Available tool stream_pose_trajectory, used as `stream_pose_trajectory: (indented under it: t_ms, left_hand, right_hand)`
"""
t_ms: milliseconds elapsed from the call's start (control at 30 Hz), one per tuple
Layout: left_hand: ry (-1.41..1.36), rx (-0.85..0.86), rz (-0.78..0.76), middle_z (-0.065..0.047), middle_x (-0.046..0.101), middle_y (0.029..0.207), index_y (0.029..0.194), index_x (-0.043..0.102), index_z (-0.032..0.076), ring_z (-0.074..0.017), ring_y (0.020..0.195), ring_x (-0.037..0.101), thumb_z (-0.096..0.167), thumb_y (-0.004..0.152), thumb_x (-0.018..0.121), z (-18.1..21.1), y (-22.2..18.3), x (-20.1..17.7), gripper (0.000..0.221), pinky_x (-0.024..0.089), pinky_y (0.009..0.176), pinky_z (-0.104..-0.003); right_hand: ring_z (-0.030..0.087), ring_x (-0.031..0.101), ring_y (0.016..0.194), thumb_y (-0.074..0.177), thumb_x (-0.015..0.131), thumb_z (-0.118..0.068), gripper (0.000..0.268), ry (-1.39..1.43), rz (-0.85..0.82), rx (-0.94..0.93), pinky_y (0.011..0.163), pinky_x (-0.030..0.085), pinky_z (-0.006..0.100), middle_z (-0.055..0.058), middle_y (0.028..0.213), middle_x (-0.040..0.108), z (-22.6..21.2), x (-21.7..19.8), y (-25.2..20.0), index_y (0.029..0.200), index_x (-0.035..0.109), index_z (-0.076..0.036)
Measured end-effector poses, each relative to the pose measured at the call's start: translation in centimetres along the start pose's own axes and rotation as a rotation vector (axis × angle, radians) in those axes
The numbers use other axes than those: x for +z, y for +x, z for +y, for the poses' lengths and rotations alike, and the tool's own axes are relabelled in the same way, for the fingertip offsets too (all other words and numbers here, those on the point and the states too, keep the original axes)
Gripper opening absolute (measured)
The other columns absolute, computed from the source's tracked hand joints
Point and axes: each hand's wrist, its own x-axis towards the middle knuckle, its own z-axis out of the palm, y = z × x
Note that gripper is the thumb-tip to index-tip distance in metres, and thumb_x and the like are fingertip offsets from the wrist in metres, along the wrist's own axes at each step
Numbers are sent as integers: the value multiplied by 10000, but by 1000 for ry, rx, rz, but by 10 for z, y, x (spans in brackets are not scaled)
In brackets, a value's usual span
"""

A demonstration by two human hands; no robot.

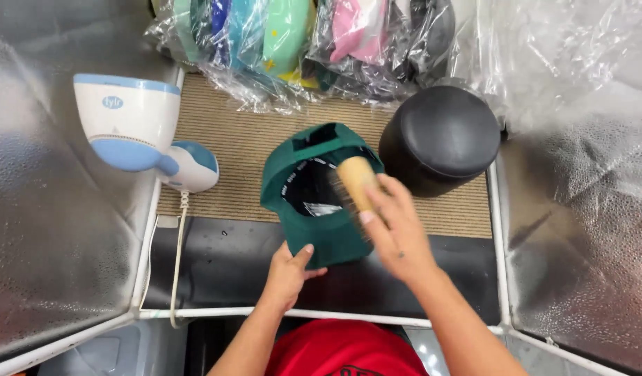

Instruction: Brushing the interior and exterior of a green baseball cap followed by steaming it with a handheld device.

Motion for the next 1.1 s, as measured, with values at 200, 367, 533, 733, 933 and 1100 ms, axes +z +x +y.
stream_pose_trajectory:
  t_ms: [200, 367, 533, 733, 933, 1100]
  left_hand:
    - [62, 107, -8, -185, 716, 1185, 1272, 624, 12, -280, 1049, 699, 169, 953, 607, 5, -13, 11, 356, 689, 777, -439]
    - [278, 83, -4, -118, 690, 1274, 1401, 591, 99, -269, 1108, 696, 230, 963, 528, 9, -23, -2, 461, 710, 795, -415]
    - [307, 152, 67, -135, 697, 1240, 1370, 624, 78, -253, 1046, 693, 259, 943, 553, 9, -30, -6, 469, 728, 804, -409]
    - [519, 156, 61, -81, 772, 1061, 1296, 669, 116, -194, 915, 758, 341, 942, 529, 14, -43, -10, 442, 745, 779, -353]
    - [437, 90, 80, -82, 761, 1210, 1381, 638, 125, -240, 995, 761, 258, 939, 549, 31, -49, -19, 471, 723, 681, -363]
    - [501, 45, 92, -71, 714, 1121, 1359, 641, 156, -223, 886, 695, 248, 944, 545, 43, -45, -13, 436, 665, 544, -357]
  right_hand:
    - [180, 345, 1512, 1016, 359, -421, 601, -181, -453, 136, 1100, 414, 429, 40, 1633, 407, -16, 69, 1, 1549, 432, -152]
    - [370, 578, 1103, 994, 472, -344, 501, -307, -246, 70, 895, 453, 486, 31, 1581, 470, -9, 48, -3, 1465, 501, -177]
    - [222, 426, 1473, 1012, 436, -394, 569, -367, -491, -46, 904, 571, 475, 27, 1653, 373, 16, 37, 7, 1560, 400, -244]
    - [303, 401, 1477, 1020, 439, -393, 571, -330, -246, 3, 1082, 453, 484, 124, 1596, 440, 15, 27, 3, 1543, 447, -164]
    - [454, 660, 655, 931, 612, -386, 512, -661, -189, 118, 493, 539, 590, 98, 1378, 489, 44, 21, 20, 1420, 495, -287]
    - [389, 648, 931, 947, 597, -365, 380, -449, -472, -316, 748, 518, 541, 128, 1295, 589, 34, 53, 24, 1301, 637, -233]
